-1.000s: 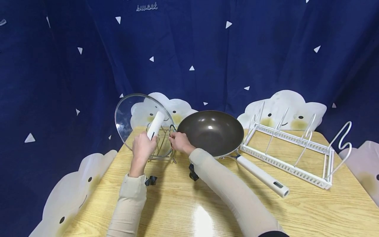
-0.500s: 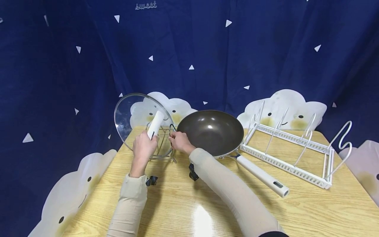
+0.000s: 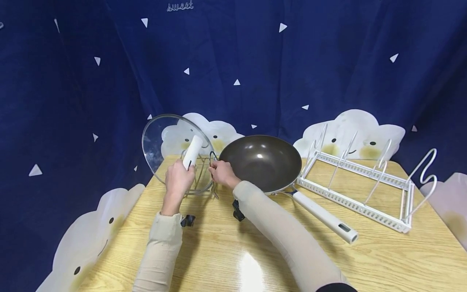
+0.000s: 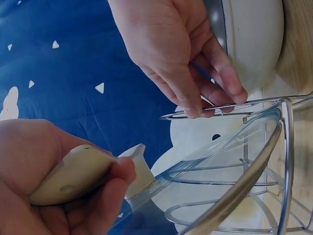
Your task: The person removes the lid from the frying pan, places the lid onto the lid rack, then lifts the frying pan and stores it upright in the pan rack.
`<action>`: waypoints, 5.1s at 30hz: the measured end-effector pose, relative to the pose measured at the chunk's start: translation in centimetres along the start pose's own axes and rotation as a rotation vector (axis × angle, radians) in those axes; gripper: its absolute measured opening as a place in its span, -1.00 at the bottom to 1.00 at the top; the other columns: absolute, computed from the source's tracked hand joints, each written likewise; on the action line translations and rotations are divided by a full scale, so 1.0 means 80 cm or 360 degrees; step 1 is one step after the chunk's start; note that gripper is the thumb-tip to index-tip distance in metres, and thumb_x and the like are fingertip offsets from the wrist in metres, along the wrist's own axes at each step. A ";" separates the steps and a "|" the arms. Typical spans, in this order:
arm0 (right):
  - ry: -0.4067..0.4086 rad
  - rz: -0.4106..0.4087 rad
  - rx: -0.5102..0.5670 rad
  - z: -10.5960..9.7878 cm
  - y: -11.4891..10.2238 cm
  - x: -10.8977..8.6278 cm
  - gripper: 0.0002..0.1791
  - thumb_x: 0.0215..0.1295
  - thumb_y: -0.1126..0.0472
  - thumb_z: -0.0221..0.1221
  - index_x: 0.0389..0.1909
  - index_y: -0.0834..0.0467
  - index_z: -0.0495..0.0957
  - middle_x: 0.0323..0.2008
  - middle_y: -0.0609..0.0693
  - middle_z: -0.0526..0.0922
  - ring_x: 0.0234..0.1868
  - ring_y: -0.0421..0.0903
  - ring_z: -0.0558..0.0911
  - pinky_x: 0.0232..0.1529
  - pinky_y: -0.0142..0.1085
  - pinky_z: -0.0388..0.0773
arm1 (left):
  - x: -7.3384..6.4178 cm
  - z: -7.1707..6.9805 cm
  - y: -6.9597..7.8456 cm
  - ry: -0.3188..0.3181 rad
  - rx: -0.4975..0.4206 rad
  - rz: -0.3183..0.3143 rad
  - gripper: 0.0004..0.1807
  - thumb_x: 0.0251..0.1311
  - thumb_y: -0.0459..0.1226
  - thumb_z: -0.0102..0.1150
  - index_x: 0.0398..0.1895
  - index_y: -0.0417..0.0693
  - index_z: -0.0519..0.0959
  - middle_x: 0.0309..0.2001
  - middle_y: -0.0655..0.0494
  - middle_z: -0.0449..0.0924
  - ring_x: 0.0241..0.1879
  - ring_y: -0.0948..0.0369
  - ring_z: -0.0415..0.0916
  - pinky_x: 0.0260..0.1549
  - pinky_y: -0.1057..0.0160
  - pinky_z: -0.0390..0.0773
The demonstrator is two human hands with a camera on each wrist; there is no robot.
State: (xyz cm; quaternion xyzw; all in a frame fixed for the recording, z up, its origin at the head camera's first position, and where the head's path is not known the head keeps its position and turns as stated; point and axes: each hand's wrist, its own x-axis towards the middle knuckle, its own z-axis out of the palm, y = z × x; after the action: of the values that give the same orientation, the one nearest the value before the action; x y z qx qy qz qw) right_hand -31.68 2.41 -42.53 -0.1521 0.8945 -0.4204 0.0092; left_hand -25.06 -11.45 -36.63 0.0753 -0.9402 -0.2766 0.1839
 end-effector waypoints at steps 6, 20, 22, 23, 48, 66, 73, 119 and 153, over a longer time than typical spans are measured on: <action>0.0026 0.0032 -0.0019 0.000 -0.003 0.000 -0.81 0.41 0.20 0.05 -0.30 0.20 0.59 -0.50 0.04 0.64 -0.51 -0.08 0.65 -0.51 -0.40 0.51 | 0.002 0.000 0.002 -0.0005 0.0028 -0.0008 -0.65 0.17 -0.18 0.16 -0.20 -0.36 0.48 -0.42 -0.25 0.56 -0.45 -0.12 0.54 -0.58 -0.01 0.53; -0.0087 0.0011 -0.0372 -0.050 -0.019 -0.012 -0.83 0.36 0.16 0.07 -0.26 0.16 0.58 -0.34 -0.03 0.63 -0.24 -0.07 0.57 -0.13 -0.23 0.51 | 0.007 -0.026 0.017 0.0163 0.0236 0.0148 -0.65 0.20 -0.18 0.15 -0.09 -0.29 0.55 -0.36 -0.24 0.60 -0.42 -0.17 0.57 -0.54 -0.07 0.54; -0.0147 -0.0015 -0.0428 -0.066 -0.024 -0.018 -0.81 0.36 0.15 0.06 -0.23 0.18 0.57 -0.30 -0.01 0.63 -0.20 -0.03 0.58 -0.10 -0.20 0.51 | 0.007 -0.031 0.024 0.0153 0.0271 0.0191 -0.66 0.21 -0.16 0.14 -0.13 -0.29 0.55 -0.33 -0.21 0.58 -0.39 -0.15 0.56 -0.51 -0.07 0.54; -0.0177 -0.0026 -0.0475 -0.074 -0.026 -0.021 -0.80 0.36 0.14 0.06 -0.22 0.17 0.57 -0.29 -0.01 0.63 -0.19 -0.03 0.58 -0.09 -0.19 0.50 | 0.007 -0.034 0.027 0.0136 0.0284 0.0216 -0.66 0.22 -0.16 0.12 -0.12 -0.29 0.55 -0.30 -0.20 0.58 -0.35 -0.14 0.56 -0.49 -0.07 0.55; -0.0611 -0.0018 -0.0913 -0.236 0.004 -0.152 -0.54 0.37 0.02 0.03 -0.01 0.37 0.46 -0.12 0.18 0.60 -0.10 0.09 0.57 -0.07 -0.04 0.50 | -0.042 0.026 0.092 -0.0379 0.0517 0.0769 -0.54 0.32 0.01 -0.01 0.08 -0.11 0.51 -0.05 -0.07 0.56 -0.10 -0.02 0.52 -0.25 0.06 0.57; -0.0777 0.0179 -0.0724 -0.282 0.076 -0.234 -0.50 0.35 0.02 0.08 -0.03 0.43 0.37 -0.31 0.06 0.56 -0.30 -0.06 0.55 -0.31 -0.15 0.51 | -0.107 0.109 0.122 -0.0911 0.0036 0.0903 -0.57 0.36 0.06 -0.11 -0.60 0.06 0.43 -0.64 0.23 0.37 -0.65 0.30 0.31 -0.73 0.36 0.23; -0.0761 0.0297 -0.0492 -0.288 0.097 -0.266 -0.53 0.34 0.05 0.11 -0.04 0.41 0.34 -0.32 0.07 0.57 -0.55 -0.13 0.53 -0.61 -0.24 0.51 | -0.133 0.150 0.135 -0.1205 -0.0343 0.0692 -0.43 0.41 0.07 -0.25 -0.68 -0.05 0.43 -0.82 0.26 0.10 -0.80 0.36 -0.02 -0.79 0.45 0.09; -0.0705 0.0625 0.0591 -0.259 0.156 -0.315 -0.46 0.50 -0.10 -0.24 -0.06 0.36 0.32 -0.47 0.09 0.51 -0.68 -0.17 0.51 -0.70 -0.35 0.50 | -0.167 0.247 0.217 -0.1406 -0.2420 -0.1044 -0.56 0.45 -0.17 -0.17 0.12 -0.43 0.32 -0.06 -0.48 0.48 0.03 -0.23 0.47 0.09 -0.15 0.38; -0.0773 0.0631 0.1090 -0.195 0.120 -0.321 -0.48 0.49 -0.11 -0.20 -0.09 0.35 0.22 -0.49 0.03 0.50 -0.67 -0.20 0.55 -0.64 -0.35 0.55 | -0.153 0.231 0.166 -0.1767 -0.2094 -0.0798 -0.50 0.44 -0.12 -0.19 0.14 -0.45 0.30 0.02 -0.44 0.47 0.10 -0.16 0.44 0.11 -0.06 0.40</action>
State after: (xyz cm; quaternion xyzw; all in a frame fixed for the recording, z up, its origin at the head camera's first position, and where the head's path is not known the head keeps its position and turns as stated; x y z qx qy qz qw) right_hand -11.93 27.03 -42.56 -0.0603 0.6880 -0.6339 0.3482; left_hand -21.47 11.74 -47.46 0.0131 -0.5008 -0.7882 -0.3573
